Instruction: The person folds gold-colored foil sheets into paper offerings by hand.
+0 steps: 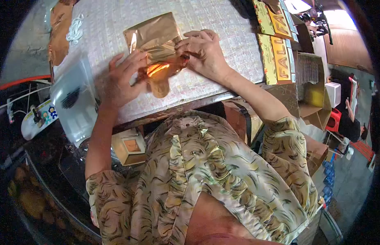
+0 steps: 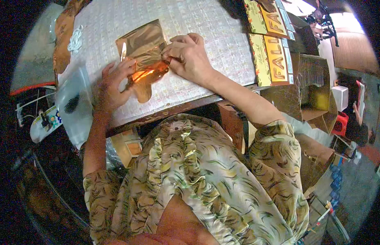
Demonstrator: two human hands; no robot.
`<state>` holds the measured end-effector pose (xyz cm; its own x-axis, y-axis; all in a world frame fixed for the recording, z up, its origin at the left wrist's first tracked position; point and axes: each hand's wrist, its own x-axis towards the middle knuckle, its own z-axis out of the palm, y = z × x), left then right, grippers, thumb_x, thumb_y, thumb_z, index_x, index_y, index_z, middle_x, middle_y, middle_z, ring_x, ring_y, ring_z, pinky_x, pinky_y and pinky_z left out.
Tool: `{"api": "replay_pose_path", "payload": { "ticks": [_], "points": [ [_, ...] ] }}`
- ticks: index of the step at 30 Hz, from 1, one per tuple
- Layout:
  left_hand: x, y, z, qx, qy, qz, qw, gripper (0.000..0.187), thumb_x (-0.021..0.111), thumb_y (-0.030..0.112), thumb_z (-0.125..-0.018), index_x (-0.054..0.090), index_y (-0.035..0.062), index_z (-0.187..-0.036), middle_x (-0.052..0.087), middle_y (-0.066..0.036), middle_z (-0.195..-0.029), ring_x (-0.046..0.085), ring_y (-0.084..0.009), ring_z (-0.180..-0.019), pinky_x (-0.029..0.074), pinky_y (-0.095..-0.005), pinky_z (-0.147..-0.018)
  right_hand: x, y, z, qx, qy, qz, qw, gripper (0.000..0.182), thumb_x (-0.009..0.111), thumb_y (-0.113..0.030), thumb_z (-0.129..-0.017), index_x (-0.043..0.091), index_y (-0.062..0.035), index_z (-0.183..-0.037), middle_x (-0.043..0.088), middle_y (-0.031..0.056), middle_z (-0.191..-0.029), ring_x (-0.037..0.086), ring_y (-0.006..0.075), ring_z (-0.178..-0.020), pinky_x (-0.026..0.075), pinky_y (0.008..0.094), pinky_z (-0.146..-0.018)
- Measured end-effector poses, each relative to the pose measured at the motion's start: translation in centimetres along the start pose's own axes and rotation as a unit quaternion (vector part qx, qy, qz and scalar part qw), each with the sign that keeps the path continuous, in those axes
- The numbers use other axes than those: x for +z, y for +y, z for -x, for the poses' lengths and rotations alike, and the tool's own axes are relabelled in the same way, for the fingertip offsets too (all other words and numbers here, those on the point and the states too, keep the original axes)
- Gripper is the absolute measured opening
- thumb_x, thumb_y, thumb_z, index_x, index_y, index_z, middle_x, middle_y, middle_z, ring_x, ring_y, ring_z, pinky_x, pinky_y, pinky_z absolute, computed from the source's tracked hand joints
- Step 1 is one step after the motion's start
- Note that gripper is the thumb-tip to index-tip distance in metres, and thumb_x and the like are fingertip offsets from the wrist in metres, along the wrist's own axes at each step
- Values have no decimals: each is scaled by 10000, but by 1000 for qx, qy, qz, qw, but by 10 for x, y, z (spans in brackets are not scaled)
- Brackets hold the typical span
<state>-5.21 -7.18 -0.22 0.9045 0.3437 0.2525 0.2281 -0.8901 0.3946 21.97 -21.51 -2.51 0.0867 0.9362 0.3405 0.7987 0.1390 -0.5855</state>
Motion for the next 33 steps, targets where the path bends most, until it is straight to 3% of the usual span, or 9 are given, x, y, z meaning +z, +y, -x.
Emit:
{"api": "replay_pose_path", "payload": {
  "ticks": [3,5,9,17,24,33],
  "points": [
    [8,1,1,-6,15,-7,1000,333,753,-1,-781,675,100,-1088,678,-59,-1390,575,-263,-1379,350,-482,-1176,-4,3,1,-17,-20,12,1000,271,791,-102,-800,777,-149,-1067,745,-13,-1202,564,242,-1312,263,489,-1168],
    [12,0,2,-1,19,-9,1000,320,739,-23,-780,676,96,-1071,684,-67,-1380,582,-272,-1370,351,-486,-1182,-9,2,1,5,15,-42,999,314,824,-160,-803,764,-164,-1110,720,-4,-1229,549,243,-1320,266,486,-1164],
    [10,-1,1,-4,13,-17,1000,306,719,-49,-779,678,86,-1051,693,-79,-1363,595,-286,-1354,356,-501,-1195,-13,1,4,13,55,-11,998,363,842,-206,-803,750,-174,-1153,690,-2,-1249,545,243,-1298,281,479,-1141],
    [10,2,1,-19,25,3,999,284,694,-50,-792,671,57,-1053,706,-96,-1338,609,-307,-1336,359,-511,-1204,-9,-1,0,-9,29,24,999,189,818,-212,-843,810,-143,-1018,673,-16,-1281,536,219,-1276,286,470,-1116],
    [11,-2,0,-11,35,9,999,237,672,-41,-811,660,49,-1031,714,-105,-1325,616,-313,-1327,351,-518,-1208,-7,-1,-3,-26,3,-1,1000,218,795,-159,-850,812,-143,-1067,656,1,-1343,502,244,-1344,261,500,-1141],
    [11,-1,0,-4,36,-1,999,237,711,-40,-814,663,56,-1025,709,-99,-1338,617,-315,-1326,359,-527,-1204,-8,-6,-1,9,46,1,999,222,840,-156,-774,765,-131,-982,615,-1,-1400,487,259,-1367,255,519,-1155]
  ]
}}
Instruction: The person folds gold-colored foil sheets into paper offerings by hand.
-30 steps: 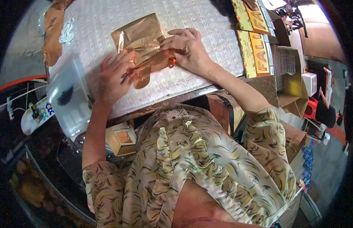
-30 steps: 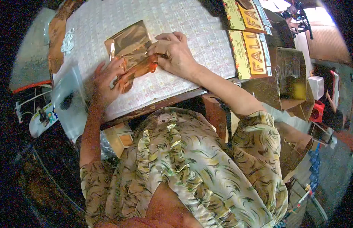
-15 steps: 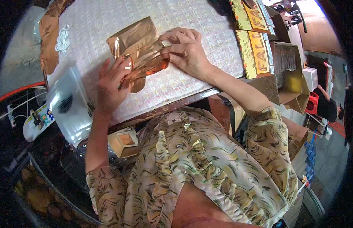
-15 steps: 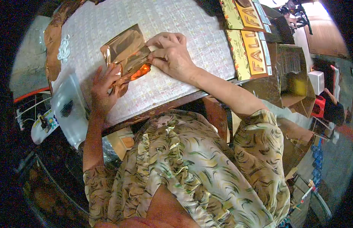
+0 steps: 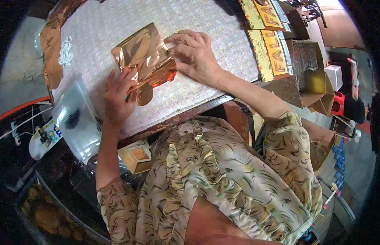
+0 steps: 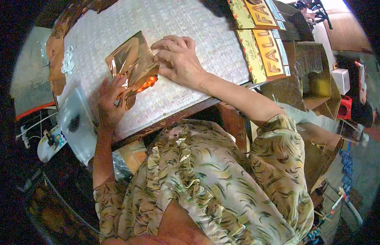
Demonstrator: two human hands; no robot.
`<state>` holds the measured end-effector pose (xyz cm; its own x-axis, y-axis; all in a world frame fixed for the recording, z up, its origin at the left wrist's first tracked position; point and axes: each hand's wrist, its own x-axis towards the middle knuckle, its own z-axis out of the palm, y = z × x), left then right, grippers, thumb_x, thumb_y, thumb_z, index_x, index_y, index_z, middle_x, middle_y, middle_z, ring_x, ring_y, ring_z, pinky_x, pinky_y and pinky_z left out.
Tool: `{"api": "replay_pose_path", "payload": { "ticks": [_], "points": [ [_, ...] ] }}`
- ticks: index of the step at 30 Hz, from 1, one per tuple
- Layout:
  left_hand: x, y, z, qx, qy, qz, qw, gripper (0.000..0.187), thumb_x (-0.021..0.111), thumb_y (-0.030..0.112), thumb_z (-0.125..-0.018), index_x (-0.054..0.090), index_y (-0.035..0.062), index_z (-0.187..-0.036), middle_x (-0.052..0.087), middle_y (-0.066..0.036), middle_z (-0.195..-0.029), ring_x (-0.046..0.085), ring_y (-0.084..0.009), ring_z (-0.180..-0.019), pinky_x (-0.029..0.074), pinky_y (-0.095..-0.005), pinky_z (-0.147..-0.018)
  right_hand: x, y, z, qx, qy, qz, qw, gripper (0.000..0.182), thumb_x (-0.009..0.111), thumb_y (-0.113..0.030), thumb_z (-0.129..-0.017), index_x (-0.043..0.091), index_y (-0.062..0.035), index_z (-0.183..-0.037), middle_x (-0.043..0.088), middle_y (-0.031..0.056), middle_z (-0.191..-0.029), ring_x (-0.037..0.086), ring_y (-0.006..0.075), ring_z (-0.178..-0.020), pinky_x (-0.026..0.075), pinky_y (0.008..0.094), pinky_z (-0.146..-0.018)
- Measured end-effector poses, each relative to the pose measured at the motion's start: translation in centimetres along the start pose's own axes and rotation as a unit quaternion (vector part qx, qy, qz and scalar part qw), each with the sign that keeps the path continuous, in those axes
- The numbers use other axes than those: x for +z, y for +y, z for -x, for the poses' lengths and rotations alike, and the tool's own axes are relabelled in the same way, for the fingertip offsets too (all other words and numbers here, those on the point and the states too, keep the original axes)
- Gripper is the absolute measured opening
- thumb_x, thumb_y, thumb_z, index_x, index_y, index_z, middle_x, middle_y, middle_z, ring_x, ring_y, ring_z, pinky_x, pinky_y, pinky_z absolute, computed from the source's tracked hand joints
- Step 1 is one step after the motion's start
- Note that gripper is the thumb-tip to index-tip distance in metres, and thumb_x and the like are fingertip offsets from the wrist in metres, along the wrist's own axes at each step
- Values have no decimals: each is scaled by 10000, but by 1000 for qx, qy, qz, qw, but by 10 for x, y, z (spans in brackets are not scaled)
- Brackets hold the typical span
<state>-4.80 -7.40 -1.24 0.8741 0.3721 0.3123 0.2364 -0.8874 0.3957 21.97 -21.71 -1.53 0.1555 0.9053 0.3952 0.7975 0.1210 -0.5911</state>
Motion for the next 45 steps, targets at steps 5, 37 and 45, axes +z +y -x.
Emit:
{"api": "replay_pose_path", "payload": {
  "ticks": [5,37,45],
  "points": [
    [-2,3,0,-2,1,1,1000,258,689,-59,-805,666,54,-1036,712,-95,-1329,627,-317,-1310,361,-531,-1205,2,4,0,-28,-5,-5,1000,150,822,-152,-803,778,-127,-944,646,12,-1379,492,275,-1381,284,515,-1128],
    [13,-22,-134,153,-117,50,980,418,604,102,-983,621,46,-1397,606,-145,-1468,508,-333,-1422,387,-450,-1172,6,5,4,-117,-21,107,987,227,790,-195,-831,784,-156,-1054,719,-59,-1208,526,220,-1364,249,601,-1192],
    [22,-40,-128,144,-135,80,977,449,566,67,-978,588,45,-1426,549,-161,-1522,463,-387,-1453,318,-508,-1224,4,8,4,-121,-33,73,989,150,785,-162,-806,799,-144,-955,730,-60,-1196,516,225,-1383,244,619,-1200]
  ]
}}
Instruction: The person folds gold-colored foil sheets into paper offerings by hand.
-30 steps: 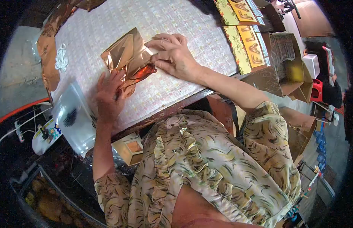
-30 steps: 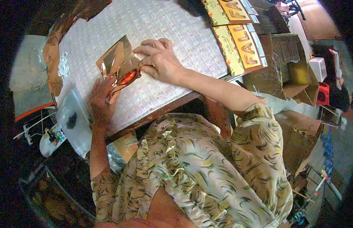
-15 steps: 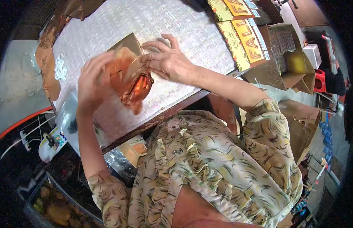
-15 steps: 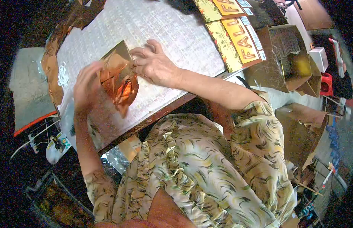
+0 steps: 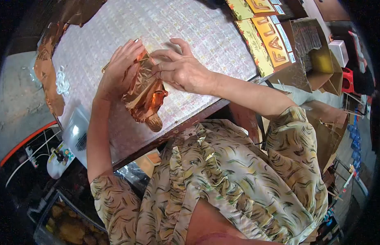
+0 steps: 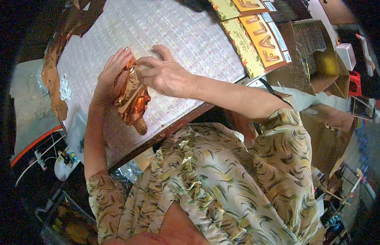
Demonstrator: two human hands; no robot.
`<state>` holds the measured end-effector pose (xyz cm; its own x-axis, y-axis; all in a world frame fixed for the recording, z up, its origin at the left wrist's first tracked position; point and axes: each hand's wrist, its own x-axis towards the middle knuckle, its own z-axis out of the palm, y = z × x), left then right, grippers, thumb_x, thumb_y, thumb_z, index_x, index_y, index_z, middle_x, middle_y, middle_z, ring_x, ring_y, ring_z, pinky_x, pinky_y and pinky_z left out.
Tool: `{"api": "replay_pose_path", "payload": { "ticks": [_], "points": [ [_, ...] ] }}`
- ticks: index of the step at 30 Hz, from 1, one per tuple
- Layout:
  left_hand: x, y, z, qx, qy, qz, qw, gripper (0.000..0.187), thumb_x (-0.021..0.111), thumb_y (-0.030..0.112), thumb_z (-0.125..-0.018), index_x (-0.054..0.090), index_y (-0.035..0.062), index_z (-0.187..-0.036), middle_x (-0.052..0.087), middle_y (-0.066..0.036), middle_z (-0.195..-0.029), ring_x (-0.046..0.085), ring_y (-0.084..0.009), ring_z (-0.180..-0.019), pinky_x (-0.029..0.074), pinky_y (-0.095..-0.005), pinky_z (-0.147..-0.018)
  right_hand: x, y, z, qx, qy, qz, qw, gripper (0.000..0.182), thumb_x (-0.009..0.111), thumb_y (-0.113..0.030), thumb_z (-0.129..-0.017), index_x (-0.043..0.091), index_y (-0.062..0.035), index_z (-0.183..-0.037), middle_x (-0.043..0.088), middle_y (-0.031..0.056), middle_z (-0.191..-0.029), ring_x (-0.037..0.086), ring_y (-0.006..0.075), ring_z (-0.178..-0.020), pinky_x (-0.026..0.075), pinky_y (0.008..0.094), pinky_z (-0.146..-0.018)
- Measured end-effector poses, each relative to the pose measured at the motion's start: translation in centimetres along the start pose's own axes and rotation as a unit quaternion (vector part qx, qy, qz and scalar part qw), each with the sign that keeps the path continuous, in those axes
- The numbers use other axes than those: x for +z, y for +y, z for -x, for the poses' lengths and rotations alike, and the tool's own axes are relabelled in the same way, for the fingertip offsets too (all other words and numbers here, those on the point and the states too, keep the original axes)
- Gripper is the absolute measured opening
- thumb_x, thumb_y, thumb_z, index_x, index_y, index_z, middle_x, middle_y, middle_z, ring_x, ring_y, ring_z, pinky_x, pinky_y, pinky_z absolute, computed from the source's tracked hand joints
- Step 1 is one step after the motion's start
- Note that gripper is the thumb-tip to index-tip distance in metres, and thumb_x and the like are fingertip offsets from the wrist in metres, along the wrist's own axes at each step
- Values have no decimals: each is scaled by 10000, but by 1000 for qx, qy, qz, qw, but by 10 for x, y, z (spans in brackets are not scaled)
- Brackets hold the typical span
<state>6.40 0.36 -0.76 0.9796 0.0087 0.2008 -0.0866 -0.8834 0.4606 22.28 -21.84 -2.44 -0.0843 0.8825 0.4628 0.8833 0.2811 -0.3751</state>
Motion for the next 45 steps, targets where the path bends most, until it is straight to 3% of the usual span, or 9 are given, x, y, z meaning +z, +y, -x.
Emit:
{"api": "replay_pose_path", "payload": {
  "ticks": [4,12,18,21,25,30,32,38,45],
  "points": [
    [0,2,1,-9,-1,-8,1000,450,561,56,-978,586,45,-1428,556,-161,-1513,459,-384,-1458,314,-507,-1227,3,2,1,1,8,-12,1000,125,785,-149,-802,793,-126,-925,733,-63,-1186,515,231,-1386,247,620,-1200],
    [0,1,3,3,10,7,1000,440,548,100,-994,591,64,-1430,556,-144,-1522,445,-362,-1475,325,-509,-1227,-2,-1,-7,30,-40,16,999,410,721,-220,-868,680,-183,-1274,579,15,-1488,473,270,-1428,242,607,-1192],
    [5,-8,7,18,40,16,999,417,553,112,-1021,607,92,-1434,577,-136,-1507,492,-323,-1449,377,-493,-1203,-2,-2,-7,-7,-49,22,999,378,755,-203,-825,746,-191,-1203,615,25,-1479,453,285,-1474,211,621,-1209],
    [3,-22,9,-33,85,156,984,386,552,136,-1066,609,70,-1442,605,-115,-1491,498,-264,-1451,368,-392,-1216,-3,-2,-10,-18,-65,16,998,337,791,-176,-805,782,-183,-1143,631,35,-1476,446,292,-1493,170,618,-1228],
    [-22,-43,32,-253,174,255,917,366,546,198,-1096,626,59,-1424,658,-74,-1427,547,-180,-1381,407,-322,-1164,-6,-4,-11,-5,-88,22,996,323,762,-143,-863,784,-190,-1182,623,44,-1487,442,297,-1500,104,613,-1247],
    [-16,-64,64,-214,204,119,948,347,615,244,-1059,673,83,-1361,677,-59,-1400,539,-247,-1405,449,-390,-1146,-6,-2,-11,3,-106,42,993,303,755,-111,-885,792,-182,-1177,655,53,-1446,478,317,-1474,96,597,-1256],
    [-4,-69,64,-171,205,-44,963,384,673,320,-1013,691,109,-1334,648,-52,-1441,486,-292,-1455,424,-446,-1172,-5,-4,-13,15,-99,31,994,281,750,-86,-901,800,-175,-1162,668,59,-1426,471,326,-1478,100,577,-1259],
    [5,-69,68,-182,198,-118,956,469,692,441,-975,680,184,-1367,596,7,-1508,443,-269,-1488,318,-493,-1228,-8,-7,-14,31,-101,5,994,262,737,-66,-906,810,-167,-1136,687,59,-1400,470,330,-1479,93,558,-1258],
    [6,-61,66,-212,202,-127,948,460,648,445,-1003,669,206,-1395,585,22,-1523,423,-252,-1504,312,-498,-1224,-6,-5,-12,33,-104,11,994,308,733,-40,-904,804,-183,-1168,684,60,-1405,457,324,-1488,88,558,-1264]
  ]
}}
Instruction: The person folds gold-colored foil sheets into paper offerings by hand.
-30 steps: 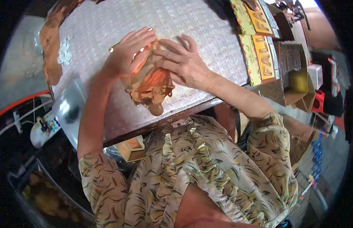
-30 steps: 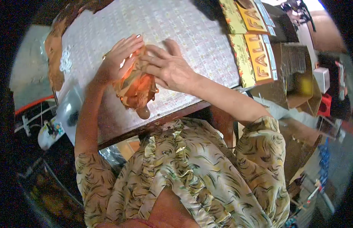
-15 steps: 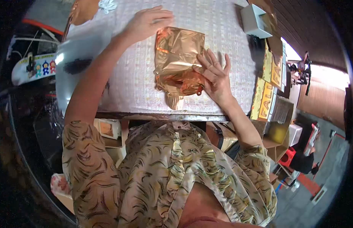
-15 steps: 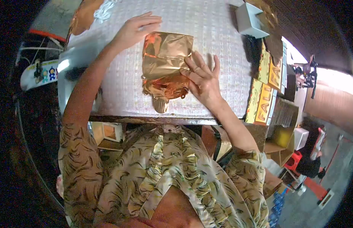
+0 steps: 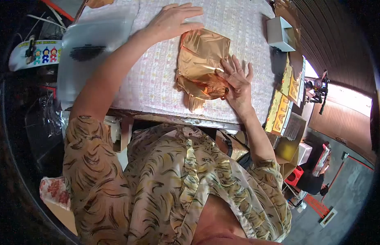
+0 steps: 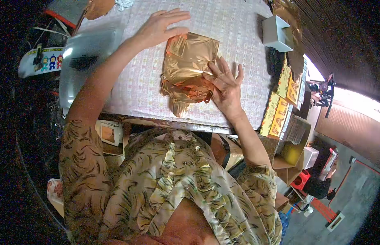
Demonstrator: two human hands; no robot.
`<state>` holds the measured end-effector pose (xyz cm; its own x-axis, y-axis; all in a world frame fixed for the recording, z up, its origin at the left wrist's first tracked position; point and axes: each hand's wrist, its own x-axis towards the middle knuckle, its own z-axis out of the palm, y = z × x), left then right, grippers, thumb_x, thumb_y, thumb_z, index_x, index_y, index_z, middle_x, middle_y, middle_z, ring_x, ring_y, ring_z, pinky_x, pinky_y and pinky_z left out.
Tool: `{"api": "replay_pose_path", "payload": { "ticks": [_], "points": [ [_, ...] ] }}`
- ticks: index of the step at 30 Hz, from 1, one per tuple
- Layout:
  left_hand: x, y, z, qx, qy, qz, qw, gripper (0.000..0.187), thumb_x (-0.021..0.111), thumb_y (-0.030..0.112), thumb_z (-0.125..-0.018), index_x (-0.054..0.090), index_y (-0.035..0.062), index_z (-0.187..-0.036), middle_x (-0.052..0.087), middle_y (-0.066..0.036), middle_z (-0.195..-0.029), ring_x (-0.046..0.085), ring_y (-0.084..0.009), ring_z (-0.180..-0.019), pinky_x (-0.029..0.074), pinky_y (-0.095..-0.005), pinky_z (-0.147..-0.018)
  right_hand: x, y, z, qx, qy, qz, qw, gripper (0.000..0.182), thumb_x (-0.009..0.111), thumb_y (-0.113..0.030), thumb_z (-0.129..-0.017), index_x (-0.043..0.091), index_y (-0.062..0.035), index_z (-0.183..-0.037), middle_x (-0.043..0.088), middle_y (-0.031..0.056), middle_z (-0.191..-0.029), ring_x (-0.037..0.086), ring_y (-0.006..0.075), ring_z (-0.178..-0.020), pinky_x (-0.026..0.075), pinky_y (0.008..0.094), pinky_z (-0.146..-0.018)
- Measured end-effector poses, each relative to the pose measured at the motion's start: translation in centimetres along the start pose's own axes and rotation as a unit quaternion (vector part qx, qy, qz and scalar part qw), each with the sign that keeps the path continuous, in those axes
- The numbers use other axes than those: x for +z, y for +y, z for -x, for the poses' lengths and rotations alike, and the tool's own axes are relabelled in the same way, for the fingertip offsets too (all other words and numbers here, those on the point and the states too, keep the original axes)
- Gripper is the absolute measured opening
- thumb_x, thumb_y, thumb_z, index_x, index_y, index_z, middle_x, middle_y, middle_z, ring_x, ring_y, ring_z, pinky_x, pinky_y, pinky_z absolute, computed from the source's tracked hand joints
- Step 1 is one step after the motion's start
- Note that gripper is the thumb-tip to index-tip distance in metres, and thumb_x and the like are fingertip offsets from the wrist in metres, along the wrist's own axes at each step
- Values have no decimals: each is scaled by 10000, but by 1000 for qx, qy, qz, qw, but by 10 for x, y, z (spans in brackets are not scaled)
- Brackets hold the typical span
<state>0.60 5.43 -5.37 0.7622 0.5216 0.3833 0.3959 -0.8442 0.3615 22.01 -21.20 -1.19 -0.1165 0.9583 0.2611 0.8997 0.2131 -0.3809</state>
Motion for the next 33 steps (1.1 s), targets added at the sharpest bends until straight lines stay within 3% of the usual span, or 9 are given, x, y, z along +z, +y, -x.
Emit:
{"api": "replay_pose_path", "payload": {
  "ticks": [3,8,18,21,24,27,28,30,33],
  "points": [
    [-8,7,-1,56,16,102,993,493,596,440,-1034,591,234,-1482,505,28,-1594,361,-236,-1540,247,-519,-1259,0,0,0,2,-2,-1,1000,327,736,-39,-899,800,-186,-1184,679,66,-1411,452,323,-1492,80,552,-1266],
    [-8,36,16,126,-80,-110,983,619,433,560,-1053,380,310,-1617,273,41,-1720,218,-203,-1593,85,-566,-1298,1,2,0,-2,-1,-5,1000,352,753,-43,-878,795,-184,-1198,679,71,-1412,453,317,-1492,57,540,-1269],
    [-4,49,17,68,-130,-142,979,706,452,696,-998,380,356,-1612,267,33,-1720,191,-219,-1599,59,-570,-1307,1,-1,0,20,5,-36,999,355,736,17,-860,777,-146,-1173,679,72,-1415,427,305,-1511,45,524,-1268],
    [-2,37,11,83,-105,-123,983,642,468,613,-1033,404,325,-1603,303,5,-1707,232,-243,-1588,123,-543,-1310,0,6,3,-3,-14,-25,1000,239,731,-162,-942,753,-111,-1175,667,94,-1429,408,314,-1521,27,535,-1265],
    [8,-3,4,47,-1,137,989,459,530,392,-1069,559,224,-1494,435,-54,-1636,352,-286,-1538,276,-480,-1276,2,13,4,3,1,-102,995,374,687,-414,-987,736,-94,-1174,654,115,-1443,385,326,-1532,9,547,-1260],
    [0,-22,22,3,34,165,986,174,616,85,-993,722,60,-1129,606,-89,-1480,503,-305,-1438,423,-395,-1175,0,14,3,11,-5,-113,994,526,594,-574,-998,726,-99,-1182,652,120,-1444,354,337,-1547,-10,553,-1257],
    [-8,-14,24,1,35,163,986,174,616,85,-993,722,60,-1129,606,-89,-1480,503,-305,-1438,423,-395,-1175,-1,11,2,8,-5,-114,993,526,594,-574,-998,726,-99,-1182,652,120,-1444,354,337,-1547,-10,553,-1257],
    [-19,0,21,-39,-10,167,985,158,659,102,-975,720,67,-1117,594,-88,-1496,491,-300,-1450,415,-392,-1180,-4,5,0,2,10,-112,994,236,676,-124,-909,740,-97,-1135,652,127,-1443,404,349,-1518,26,571,-1264],
    [-19,-2,19,-35,-20,187,982,175,682,118,-962,717,79,-1129,582,-80,-1513,470,-287,-1470,404,-392,-1189,-1,8,2,6,1,-97,995,218,680,-145,-928,736,-99,-1133,653,121,-1443,402,343,-1520,26,575,-1264]
  ]
}}
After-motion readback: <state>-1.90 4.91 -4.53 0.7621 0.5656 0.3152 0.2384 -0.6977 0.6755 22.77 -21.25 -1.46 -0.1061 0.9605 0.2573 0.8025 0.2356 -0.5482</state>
